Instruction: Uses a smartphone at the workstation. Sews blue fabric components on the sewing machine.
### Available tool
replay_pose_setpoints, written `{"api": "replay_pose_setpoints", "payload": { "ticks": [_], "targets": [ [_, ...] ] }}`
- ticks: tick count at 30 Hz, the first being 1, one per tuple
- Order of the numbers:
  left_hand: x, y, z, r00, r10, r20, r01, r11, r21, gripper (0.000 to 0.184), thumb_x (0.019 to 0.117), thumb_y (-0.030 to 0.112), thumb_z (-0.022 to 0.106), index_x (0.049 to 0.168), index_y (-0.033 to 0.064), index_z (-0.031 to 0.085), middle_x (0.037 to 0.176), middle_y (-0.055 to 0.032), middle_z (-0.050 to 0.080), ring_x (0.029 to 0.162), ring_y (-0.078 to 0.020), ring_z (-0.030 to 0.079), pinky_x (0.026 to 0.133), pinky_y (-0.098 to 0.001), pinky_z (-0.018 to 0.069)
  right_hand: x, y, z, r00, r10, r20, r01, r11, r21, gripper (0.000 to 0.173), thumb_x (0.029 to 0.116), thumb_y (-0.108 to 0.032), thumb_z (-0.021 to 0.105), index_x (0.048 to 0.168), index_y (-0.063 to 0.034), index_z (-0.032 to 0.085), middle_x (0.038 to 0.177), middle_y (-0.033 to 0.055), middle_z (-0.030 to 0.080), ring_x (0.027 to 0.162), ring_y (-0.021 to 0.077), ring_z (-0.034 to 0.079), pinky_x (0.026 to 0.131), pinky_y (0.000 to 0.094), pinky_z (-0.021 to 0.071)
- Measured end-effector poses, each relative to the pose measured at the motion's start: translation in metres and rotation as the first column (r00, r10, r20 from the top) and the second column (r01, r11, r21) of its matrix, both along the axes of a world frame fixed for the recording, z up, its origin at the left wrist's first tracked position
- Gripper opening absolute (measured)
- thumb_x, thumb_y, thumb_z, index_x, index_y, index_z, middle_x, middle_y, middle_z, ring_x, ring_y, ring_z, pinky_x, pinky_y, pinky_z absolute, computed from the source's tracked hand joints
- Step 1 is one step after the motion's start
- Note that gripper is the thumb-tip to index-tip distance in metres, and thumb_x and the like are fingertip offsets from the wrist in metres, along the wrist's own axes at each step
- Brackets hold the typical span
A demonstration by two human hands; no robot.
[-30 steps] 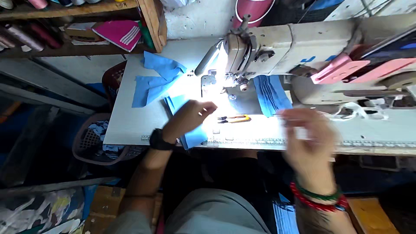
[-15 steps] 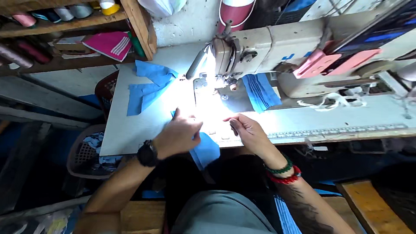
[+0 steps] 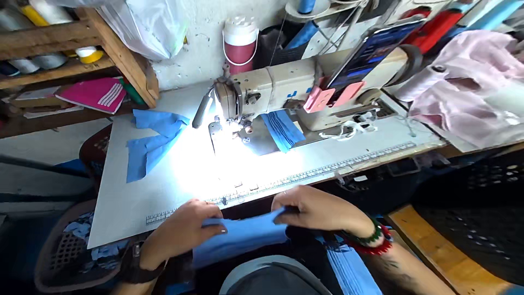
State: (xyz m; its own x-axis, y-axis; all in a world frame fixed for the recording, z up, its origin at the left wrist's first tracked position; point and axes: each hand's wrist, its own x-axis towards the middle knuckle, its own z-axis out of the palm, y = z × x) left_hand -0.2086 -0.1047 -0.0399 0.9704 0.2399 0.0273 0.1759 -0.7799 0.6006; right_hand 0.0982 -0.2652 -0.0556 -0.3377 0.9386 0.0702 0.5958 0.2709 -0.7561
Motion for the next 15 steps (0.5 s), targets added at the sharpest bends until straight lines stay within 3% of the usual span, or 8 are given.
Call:
{"api": "replay_pose_setpoints", "payload": {
  "ticks": [1, 3, 6, 8, 11, 13, 15],
  "targets": [
    [0.005, 0.010, -0.011, 0.999, 0.052, 0.001, -0.052, 0.999, 0.001, 0.026, 0.0941, 0.037, 0.070, 0.093, 0.0111, 0.074, 0.085, -0.0021, 0.071, 0.082, -0.0160, 0.066, 0.077, -0.0407, 0.0531, 0.005, 0.010, -0.006, 0.997, -0.062, 0.039, 0.063, 0.997, -0.045, 0.024, 0.0981, -0.033, 0.066, 0.096, -0.0102, 0.072, 0.074, 0.0014, 0.065, 0.065, 0.0117, 0.059, 0.060, 0.0350, 0.0498],
    [0.016, 0.030, -0.036, 0.989, 0.147, 0.026, -0.148, 0.988, 0.037, 0.028, 0.0928, 0.038, 0.072, 0.093, 0.0102, 0.075, 0.088, -0.0052, 0.071, 0.086, -0.0208, 0.067, 0.082, -0.0498, 0.0524, 0.012, 0.033, -0.019, 0.979, -0.156, 0.134, 0.168, 0.982, -0.090, 0.031, 0.0994, -0.036, 0.064, 0.096, -0.0071, 0.072, 0.074, 0.0072, 0.064, 0.068, 0.0201, 0.061, 0.064, 0.0441, 0.0505],
    [0.036, 0.058, -0.057, 0.954, 0.301, 0.004, -0.300, 0.949, 0.098, 0.033, 0.0924, 0.038, 0.072, 0.099, 0.0067, 0.077, 0.098, -0.0140, 0.070, 0.101, -0.0337, 0.064, 0.097, -0.0658, 0.0393, 0.014, 0.068, -0.031, 0.928, -0.269, 0.257, 0.296, 0.952, -0.073, 0.032, 0.1008, -0.034, 0.062, 0.099, -0.0040, 0.071, 0.086, 0.0136, 0.068, 0.083, 0.0293, 0.066, 0.077, 0.0528, 0.0518],
    [0.048, 0.072, -0.061, 0.922, 0.385, 0.044, -0.387, 0.910, 0.148, 0.036, 0.0910, 0.038, 0.074, 0.106, 0.0054, 0.076, 0.103, -0.0173, 0.070, 0.108, -0.0382, 0.062, 0.098, -0.0670, 0.0373, 0.012, 0.087, -0.034, 0.875, -0.352, 0.333, 0.381, 0.924, -0.024, 0.028, 0.1004, -0.031, 0.063, 0.108, -0.0054, 0.073, 0.101, 0.0152, 0.070, 0.097, 0.0321, 0.068, 0.085, 0.0557, 0.0532],
    [0.058, 0.075, -0.062, 0.858, 0.483, 0.176, -0.514, 0.802, 0.303, 0.042, 0.0887, 0.040, 0.075, 0.118, 0.0103, 0.073, 0.121, -0.0181, 0.067, 0.122, -0.0412, 0.056, 0.099, -0.0674, 0.0378, 0.007, 0.097, -0.033, 0.775, -0.492, 0.398, 0.499, 0.862, 0.094, 0.032, 0.0955, -0.025, 0.068, 0.123, -0.0104, 0.067, 0.120, 0.0175, 0.063, 0.096, 0.0345, 0.069, 0.079, 0.0552, 0.0561],
    [0.056, 0.071, -0.069, 0.849, 0.431, 0.305, -0.523, 0.770, 0.366, 0.031, 0.0921, 0.035, 0.070, 0.111, 0.0112, 0.074, 0.112, -0.0163, 0.068, 0.113, -0.0386, 0.061, 0.095, -0.0631, 0.0422, 0.003, 0.090, -0.026, 0.757, -0.549, 0.355, 0.534, 0.832, 0.151, 0.036, 0.0922, -0.017, 0.069, 0.127, -0.0105, 0.067, 0.125, 0.0182, 0.062, 0.094, 0.0340, 0.070, 0.077, 0.0525, 0.0581],
    [0.045, 0.066, -0.074, 0.883, 0.355, 0.306, -0.447, 0.833, 0.325, 0.023, 0.0977, 0.033, 0.063, 0.102, 0.0151, 0.076, 0.100, -0.0069, 0.073, 0.101, -0.0278, 0.066, 0.095, -0.0577, 0.0433, 0.001, 0.076, -0.023, 0.801, -0.540, 0.257, 0.519, 0.841, 0.152, 0.033, 0.0910, -0.009, 0.065, 0.123, -0.0089, 0.070, 0.119, 0.0155, 0.063, 0.092, 0.0279, 0.068, 0.079, 0.0467, 0.0584]
  ]
}}
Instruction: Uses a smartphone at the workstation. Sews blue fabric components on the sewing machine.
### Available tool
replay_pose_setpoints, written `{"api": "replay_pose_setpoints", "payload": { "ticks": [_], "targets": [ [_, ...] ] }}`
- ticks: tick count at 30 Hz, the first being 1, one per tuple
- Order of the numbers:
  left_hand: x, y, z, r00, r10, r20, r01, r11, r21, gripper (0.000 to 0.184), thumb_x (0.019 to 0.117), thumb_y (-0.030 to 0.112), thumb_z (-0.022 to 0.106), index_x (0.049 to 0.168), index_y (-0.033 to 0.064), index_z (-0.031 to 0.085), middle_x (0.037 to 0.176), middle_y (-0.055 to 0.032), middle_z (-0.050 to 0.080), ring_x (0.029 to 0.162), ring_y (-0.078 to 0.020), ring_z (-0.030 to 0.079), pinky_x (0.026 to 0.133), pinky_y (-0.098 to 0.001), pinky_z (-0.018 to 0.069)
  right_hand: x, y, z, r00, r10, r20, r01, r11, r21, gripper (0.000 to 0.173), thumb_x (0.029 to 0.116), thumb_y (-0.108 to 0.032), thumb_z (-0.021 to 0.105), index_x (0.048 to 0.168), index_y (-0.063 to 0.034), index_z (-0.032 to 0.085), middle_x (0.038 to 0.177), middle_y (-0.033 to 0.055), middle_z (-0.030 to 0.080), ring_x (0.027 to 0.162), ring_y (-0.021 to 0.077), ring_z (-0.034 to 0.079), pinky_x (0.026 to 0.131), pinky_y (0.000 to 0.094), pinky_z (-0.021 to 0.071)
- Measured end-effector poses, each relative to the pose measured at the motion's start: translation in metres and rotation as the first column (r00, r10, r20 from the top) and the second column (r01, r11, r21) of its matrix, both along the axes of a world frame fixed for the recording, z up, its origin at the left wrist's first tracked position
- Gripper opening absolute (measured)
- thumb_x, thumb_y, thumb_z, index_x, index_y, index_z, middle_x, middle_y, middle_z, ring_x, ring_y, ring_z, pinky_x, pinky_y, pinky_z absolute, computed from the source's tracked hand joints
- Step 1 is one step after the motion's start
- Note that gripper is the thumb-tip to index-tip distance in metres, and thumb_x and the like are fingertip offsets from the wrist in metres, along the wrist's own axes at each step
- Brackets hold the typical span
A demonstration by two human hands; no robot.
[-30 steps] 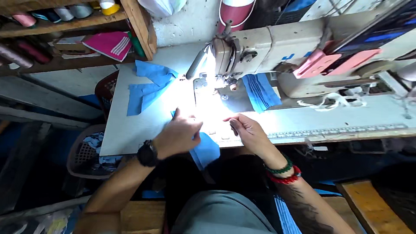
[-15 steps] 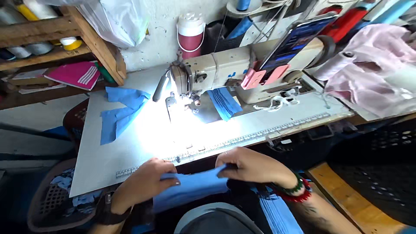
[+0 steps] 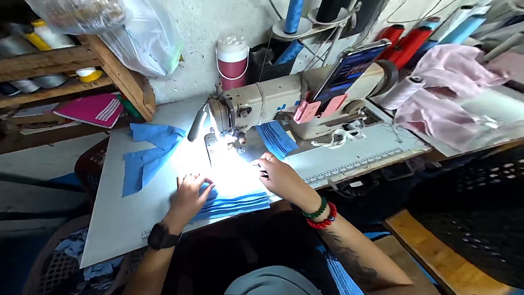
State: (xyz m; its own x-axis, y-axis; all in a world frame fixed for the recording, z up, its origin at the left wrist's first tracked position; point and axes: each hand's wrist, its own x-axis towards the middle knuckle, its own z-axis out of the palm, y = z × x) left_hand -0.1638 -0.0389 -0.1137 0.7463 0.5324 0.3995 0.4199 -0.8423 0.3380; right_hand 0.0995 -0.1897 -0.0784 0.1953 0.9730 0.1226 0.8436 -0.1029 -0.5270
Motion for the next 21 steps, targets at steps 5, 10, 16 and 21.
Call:
{"api": "replay_pose_setpoints", "payload": {
  "ticks": [5, 10, 16, 21],
  "targets": [
    [-0.028, -0.004, -0.016, 0.999, -0.022, 0.038, 0.025, 0.996, -0.089, 0.027, 0.0980, 0.038, 0.057, 0.106, 0.0225, 0.078, 0.111, -0.0010, 0.072, 0.113, -0.0226, 0.063, 0.100, -0.0578, 0.0393, 0.020, -0.038, 0.008, 0.994, -0.034, -0.101, 0.081, 0.857, 0.508, 0.033, 0.0892, -0.001, 0.052, 0.110, -0.0092, 0.076, 0.114, 0.0088, 0.069, 0.070, 0.0083, 0.059, 0.061, 0.0264, 0.0521],
    [-0.029, -0.006, -0.021, 0.992, 0.040, 0.120, -0.025, 0.993, -0.117, 0.027, 0.0953, 0.040, 0.060, 0.103, 0.0225, 0.080, 0.111, -0.0002, 0.071, 0.113, -0.0212, 0.061, 0.100, -0.0553, 0.0391, 0.055, -0.037, 0.052, 0.949, -0.312, -0.050, 0.267, 0.704, 0.658, 0.054, 0.0909, 0.003, 0.049, 0.144, -0.0061, 0.057, 0.154, 0.0160, 0.047, 0.066, 0.0118, 0.053, 0.054, 0.0309, 0.0465],
    [-0.026, -0.007, -0.020, 0.990, 0.058, 0.126, -0.046, 0.994, -0.097, 0.027, 0.0931, 0.038, 0.061, 0.100, 0.0212, 0.080, 0.108, -0.0009, 0.072, 0.110, -0.0224, 0.063, 0.098, -0.0552, 0.0403, 0.062, -0.026, 0.087, 0.950, -0.312, 0.037, 0.188, 0.661, 0.726, 0.062, 0.0854, 0.005, 0.055, 0.147, -0.0023, 0.051, 0.165, 0.0199, 0.031, 0.067, 0.0139, 0.057, 0.052, 0.0323, 0.0474],
    [-0.027, -0.007, -0.020, 0.991, 0.064, 0.116, -0.052, 0.994, -0.098, 0.027, 0.0929, 0.038, 0.060, 0.101, 0.0225, 0.080, 0.110, 0.0004, 0.072, 0.112, -0.0217, 0.062, 0.098, -0.0553, 0.0405, 0.092, -0.052, 0.120, 0.899, -0.431, 0.075, 0.210, 0.576, 0.790, 0.058, 0.0918, 0.005, 0.046, 0.150, 0.0010, 0.046, 0.152, 0.0233, 0.045, 0.068, 0.0119, 0.051, 0.053, 0.0270, 0.0413]
  ]
}}
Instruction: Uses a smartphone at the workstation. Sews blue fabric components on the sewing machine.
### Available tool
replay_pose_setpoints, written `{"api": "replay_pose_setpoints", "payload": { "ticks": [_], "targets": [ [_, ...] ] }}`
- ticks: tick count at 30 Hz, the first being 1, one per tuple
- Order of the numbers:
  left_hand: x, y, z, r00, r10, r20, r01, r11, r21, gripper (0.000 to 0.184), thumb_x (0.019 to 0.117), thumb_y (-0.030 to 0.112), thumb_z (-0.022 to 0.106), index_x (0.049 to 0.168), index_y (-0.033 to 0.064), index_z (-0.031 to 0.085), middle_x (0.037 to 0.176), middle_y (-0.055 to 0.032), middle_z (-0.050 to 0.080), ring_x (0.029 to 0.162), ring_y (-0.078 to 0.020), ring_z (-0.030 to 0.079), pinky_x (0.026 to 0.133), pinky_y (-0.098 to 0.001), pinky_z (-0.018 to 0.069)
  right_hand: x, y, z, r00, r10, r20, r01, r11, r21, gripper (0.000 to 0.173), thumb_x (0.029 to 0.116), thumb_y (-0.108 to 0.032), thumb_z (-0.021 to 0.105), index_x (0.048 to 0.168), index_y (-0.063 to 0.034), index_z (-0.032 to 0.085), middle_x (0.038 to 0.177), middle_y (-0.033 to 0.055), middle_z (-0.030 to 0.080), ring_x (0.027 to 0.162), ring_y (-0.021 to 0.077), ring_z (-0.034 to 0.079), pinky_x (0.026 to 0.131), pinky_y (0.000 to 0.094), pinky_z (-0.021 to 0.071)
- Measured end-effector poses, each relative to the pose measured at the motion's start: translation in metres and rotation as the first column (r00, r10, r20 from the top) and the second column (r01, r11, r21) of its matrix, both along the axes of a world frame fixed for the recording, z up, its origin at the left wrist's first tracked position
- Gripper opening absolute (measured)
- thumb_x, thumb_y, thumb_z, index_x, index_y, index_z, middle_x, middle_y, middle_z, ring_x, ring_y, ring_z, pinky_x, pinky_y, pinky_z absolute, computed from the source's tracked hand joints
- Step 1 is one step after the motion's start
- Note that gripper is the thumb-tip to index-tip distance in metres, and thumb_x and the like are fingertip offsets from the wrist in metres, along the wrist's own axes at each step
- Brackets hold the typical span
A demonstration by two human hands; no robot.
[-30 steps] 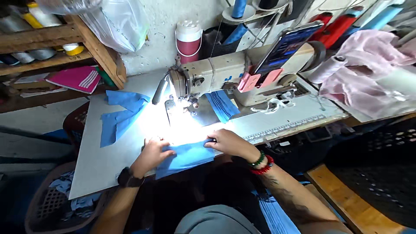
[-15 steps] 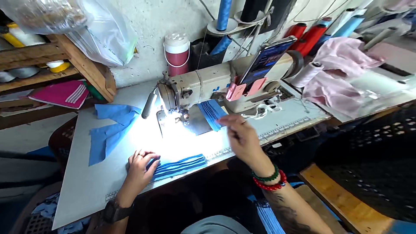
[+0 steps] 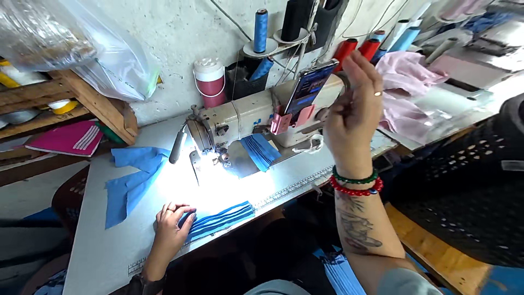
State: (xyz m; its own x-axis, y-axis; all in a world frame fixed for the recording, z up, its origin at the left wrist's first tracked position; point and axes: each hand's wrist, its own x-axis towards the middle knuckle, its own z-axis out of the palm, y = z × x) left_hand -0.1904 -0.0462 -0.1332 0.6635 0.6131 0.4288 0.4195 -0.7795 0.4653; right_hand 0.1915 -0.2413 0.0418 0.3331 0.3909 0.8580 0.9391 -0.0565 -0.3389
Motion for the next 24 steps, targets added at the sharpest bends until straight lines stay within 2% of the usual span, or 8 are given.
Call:
{"api": "replay_pose_setpoints", "payload": {
  "ticks": [3, 8, 12, 16, 17, 20, 21, 24],
  "targets": [
    [0.000, 0.000, 0.000, 1.000, 0.003, -0.004, -0.003, 1.000, 0.001, 0.027, 0.0930, 0.039, 0.060, 0.100, 0.0224, 0.080, 0.110, 0.0009, 0.072, 0.111, -0.0216, 0.062, 0.098, -0.0545, 0.0408, 0.009, -0.004, 0.008, 0.992, -0.094, 0.080, 0.097, 0.994, -0.040, 0.054, 0.0936, 0.007, 0.044, 0.146, -0.0023, 0.055, 0.141, 0.0199, 0.058, 0.076, 0.0165, 0.060, 0.062, 0.0316, 0.0488],
    [0.000, -0.001, 0.000, 1.000, 0.010, -0.004, -0.010, 1.000, 0.013, 0.028, 0.0926, 0.040, 0.059, 0.100, 0.0230, 0.080, 0.109, 0.0007, 0.072, 0.110, -0.0212, 0.062, 0.096, -0.0537, 0.0410, 0.026, 0.005, 0.020, 0.986, -0.128, 0.109, 0.140, 0.984, -0.111, 0.058, 0.0933, 0.006, 0.046, 0.149, -0.0065, 0.053, 0.136, 0.0203, 0.063, 0.085, 0.0304, 0.067, 0.070, 0.0471, 0.0525],
    [-0.001, -0.001, -0.001, 1.000, 0.009, -0.002, -0.009, 1.000, 0.024, 0.028, 0.0925, 0.040, 0.059, 0.100, 0.0232, 0.080, 0.109, 0.0011, 0.072, 0.110, -0.0211, 0.062, 0.096, -0.0536, 0.0415, 0.030, 0.014, 0.030, 0.988, -0.118, 0.103, 0.135, 0.974, -0.184, 0.057, 0.0958, 0.005, 0.046, 0.151, -0.0079, 0.051, 0.130, 0.0201, 0.067, 0.091, 0.0346, 0.069, 0.077, 0.0521, 0.0542],
    [0.000, -0.002, -0.001, 1.000, 0.015, 0.004, -0.015, 1.000, 0.021, 0.028, 0.0927, 0.039, 0.059, 0.100, 0.0228, 0.080, 0.110, 0.0010, 0.072, 0.111, -0.0209, 0.062, 0.095, -0.0540, 0.0413, 0.049, 0.026, 0.040, 0.999, -0.040, 0.025, 0.045, 0.968, -0.249, 0.060, 0.0937, 0.002, 0.048, 0.152, -0.0131, 0.052, 0.118, 0.0201, 0.071, 0.078, 0.0328, 0.066, 0.070, 0.0538, 0.0518],
    [0.000, -0.002, -0.002, 1.000, 0.017, 0.006, -0.017, 1.000, 0.019, 0.028, 0.0928, 0.039, 0.058, 0.100, 0.0224, 0.080, 0.110, 0.0007, 0.072, 0.111, -0.0208, 0.062, 0.096, -0.0539, 0.0409, 0.053, 0.025, 0.040, 1.000, -0.002, -0.016, -0.002, 0.971, -0.238, 0.059, 0.0939, 0.002, 0.048, 0.151, -0.0133, 0.053, 0.119, 0.0192, 0.070, 0.075, 0.0286, 0.064, 0.068, 0.0501, 0.0514],
    [-0.001, -0.002, -0.002, 1.000, 0.017, -0.001, -0.017, 1.000, 0.014, 0.028, 0.0929, 0.037, 0.057, 0.100, 0.0233, 0.080, 0.110, 0.0015, 0.071, 0.111, -0.0202, 0.062, 0.096, -0.0534, 0.0406, 0.041, 0.002, 0.032, 0.996, 0.073, -0.045, -0.078, 0.991, -0.112, 0.052, 0.0958, 0.003, 0.045, 0.146, -0.0061, 0.054, 0.142, 0.0151, 0.059, 0.070, 0.0123, 0.059, 0.059, 0.0298, 0.0498],
    [-0.001, -0.001, -0.002, 1.000, 0.016, -0.001, -0.016, 1.000, 0.014, 0.028, 0.0932, 0.037, 0.057, 0.100, 0.0235, 0.080, 0.110, 0.0015, 0.071, 0.111, -0.0203, 0.062, 0.097, -0.0532, 0.0407, 0.032, -0.008, 0.026, 0.995, 0.097, -0.025, -0.098, 0.994, -0.045, 0.047, 0.0961, 0.003, 0.046, 0.141, -0.0026, 0.056, 0.133, 0.0161, 0.061, 0.065, 0.0102, 0.055, 0.054, 0.0261, 0.0473],
    [-0.001, 0.001, -0.004, 1.000, -0.009, 0.027, 0.009, 1.000, 0.019, 0.028, 0.0932, 0.038, 0.058, 0.100, 0.0221, 0.080, 0.109, 0.0001, 0.072, 0.110, -0.0214, 0.062, 0.097, -0.0540, 0.0412, 0.002, -0.026, 0.007, 0.977, 0.195, -0.085, -0.196, 0.981, -0.001, 0.033, 0.1000, -0.006, 0.047, 0.129, -0.0016, 0.062, 0.100, 0.0079, 0.063, 0.065, 0.0059, 0.051, 0.055, 0.0217, 0.0438]
  ]
}}
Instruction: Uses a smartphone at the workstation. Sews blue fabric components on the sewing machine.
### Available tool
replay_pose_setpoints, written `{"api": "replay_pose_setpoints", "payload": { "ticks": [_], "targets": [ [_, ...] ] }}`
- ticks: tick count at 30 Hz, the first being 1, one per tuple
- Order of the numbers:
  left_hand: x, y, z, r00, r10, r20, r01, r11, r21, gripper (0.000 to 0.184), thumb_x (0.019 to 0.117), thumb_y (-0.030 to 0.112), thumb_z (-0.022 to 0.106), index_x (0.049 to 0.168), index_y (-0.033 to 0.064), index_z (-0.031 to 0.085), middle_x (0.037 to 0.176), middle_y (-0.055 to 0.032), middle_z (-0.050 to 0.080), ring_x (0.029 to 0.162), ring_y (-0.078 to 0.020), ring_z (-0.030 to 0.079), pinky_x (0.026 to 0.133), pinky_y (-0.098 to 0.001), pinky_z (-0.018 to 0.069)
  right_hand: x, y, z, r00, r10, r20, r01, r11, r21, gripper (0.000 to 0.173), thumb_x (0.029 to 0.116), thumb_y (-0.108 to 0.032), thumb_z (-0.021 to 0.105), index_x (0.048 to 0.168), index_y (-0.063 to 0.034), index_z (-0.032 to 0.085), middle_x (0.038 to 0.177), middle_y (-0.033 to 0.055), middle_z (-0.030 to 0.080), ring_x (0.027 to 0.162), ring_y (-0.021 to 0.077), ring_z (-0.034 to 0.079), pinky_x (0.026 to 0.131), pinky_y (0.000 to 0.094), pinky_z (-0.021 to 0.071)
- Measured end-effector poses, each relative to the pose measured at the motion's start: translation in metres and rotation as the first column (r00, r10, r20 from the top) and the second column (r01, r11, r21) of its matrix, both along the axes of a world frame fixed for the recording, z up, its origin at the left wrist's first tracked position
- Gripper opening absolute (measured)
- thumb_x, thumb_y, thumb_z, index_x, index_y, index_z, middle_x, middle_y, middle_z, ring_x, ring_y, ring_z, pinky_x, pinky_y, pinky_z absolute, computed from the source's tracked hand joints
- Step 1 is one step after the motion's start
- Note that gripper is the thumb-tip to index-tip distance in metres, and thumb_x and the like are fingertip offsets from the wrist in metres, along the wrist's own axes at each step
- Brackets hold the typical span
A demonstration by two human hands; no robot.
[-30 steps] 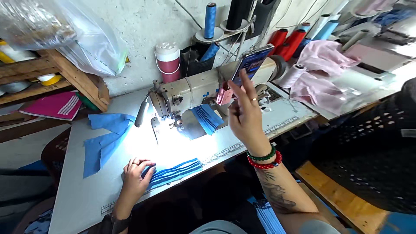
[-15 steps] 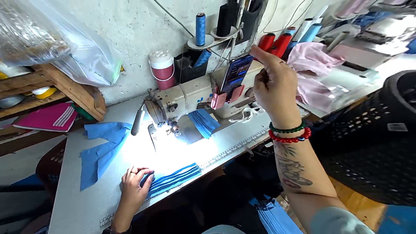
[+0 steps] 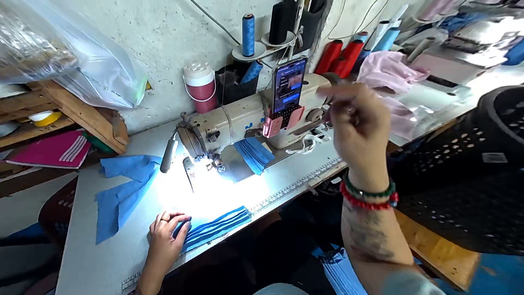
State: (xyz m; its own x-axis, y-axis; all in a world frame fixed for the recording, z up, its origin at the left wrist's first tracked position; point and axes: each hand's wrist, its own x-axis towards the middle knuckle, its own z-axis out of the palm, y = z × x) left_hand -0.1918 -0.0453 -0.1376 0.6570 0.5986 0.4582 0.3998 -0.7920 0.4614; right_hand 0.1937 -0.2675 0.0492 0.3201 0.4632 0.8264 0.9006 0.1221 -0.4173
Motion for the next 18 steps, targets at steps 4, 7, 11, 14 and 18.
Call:
{"api": "replay_pose_setpoints", "payload": {
  "ticks": [4, 7, 11, 14, 18],
  "targets": [
    [0.000, 0.000, 0.002, 1.000, -0.013, 0.008, 0.013, 1.000, -0.026, 0.027, 0.0908, 0.040, 0.062, 0.100, 0.0219, 0.080, 0.109, -0.0002, 0.072, 0.110, -0.0215, 0.062, 0.097, -0.0551, 0.0404, -0.057, 0.003, -0.064, 0.923, 0.332, -0.197, -0.383, 0.850, -0.362, 0.032, 0.0908, -0.004, 0.053, 0.115, -0.0075, 0.073, 0.106, 0.0056, 0.073, 0.078, 0.0091, 0.065, 0.068, 0.0283, 0.0563],
    [0.000, 0.000, 0.003, 1.000, -0.017, -0.013, 0.016, 0.999, -0.040, 0.027, 0.0893, 0.043, 0.063, 0.101, 0.0261, 0.081, 0.112, 0.0015, 0.071, 0.113, -0.0222, 0.061, 0.097, -0.0560, 0.0393, -0.113, 0.022, -0.117, 0.839, 0.499, -0.216, -0.528, 0.653, -0.543, 0.028, 0.0878, -0.002, 0.065, 0.113, -0.0112, 0.075, 0.107, 0.0060, 0.073, 0.085, 0.0186, 0.071, 0.074, 0.0405, 0.0601],
    [0.000, -0.002, 0.007, 0.998, -0.013, -0.054, 0.011, 0.999, -0.052, 0.028, 0.0889, 0.045, 0.063, 0.103, 0.0285, 0.081, 0.115, 0.0009, 0.071, 0.115, -0.0245, 0.060, 0.097, -0.0576, 0.0378, -0.162, 0.032, -0.160, 0.782, 0.600, -0.170, -0.559, 0.553, -0.618, 0.027, 0.0908, -0.008, 0.070, 0.117, -0.0119, 0.073, 0.120, 0.0088, 0.070, 0.095, 0.0262, 0.071, 0.077, 0.0459, 0.0600],
    [0.003, -0.004, 0.010, 0.997, -0.009, -0.079, 0.003, 0.998, -0.065, 0.033, 0.0883, 0.051, 0.063, 0.105, 0.0283, 0.080, 0.115, -0.0003, 0.070, 0.114, -0.0255, 0.059, 0.097, -0.0579, 0.0360, -0.177, 0.036, -0.169, 0.829, 0.550, -0.097, -0.468, 0.588, -0.660, 0.031, 0.0911, -0.008, 0.069, 0.122, -0.0132, 0.070, 0.119, 0.0101, 0.068, 0.091, 0.0292, 0.070, 0.068, 0.0463, 0.0596],
    [0.003, -0.009, 0.016, 0.986, -0.032, -0.161, 0.021, 0.997, -0.074, 0.053, 0.0802, 0.067, 0.066, 0.114, 0.0286, 0.078, 0.120, -0.0035, 0.068, 0.118, -0.0295, 0.056, 0.098, -0.0608, 0.0344, -0.177, 0.040, -0.173, 0.883, 0.469, -0.013, -0.359, 0.658, -0.662, 0.023, 0.0881, -0.003, 0.069, 0.109, -0.0128, 0.070, 0.109, 0.0100, 0.068, 0.082, 0.0283, 0.069, 0.060, 0.0432, 0.0582]
  ]
}}
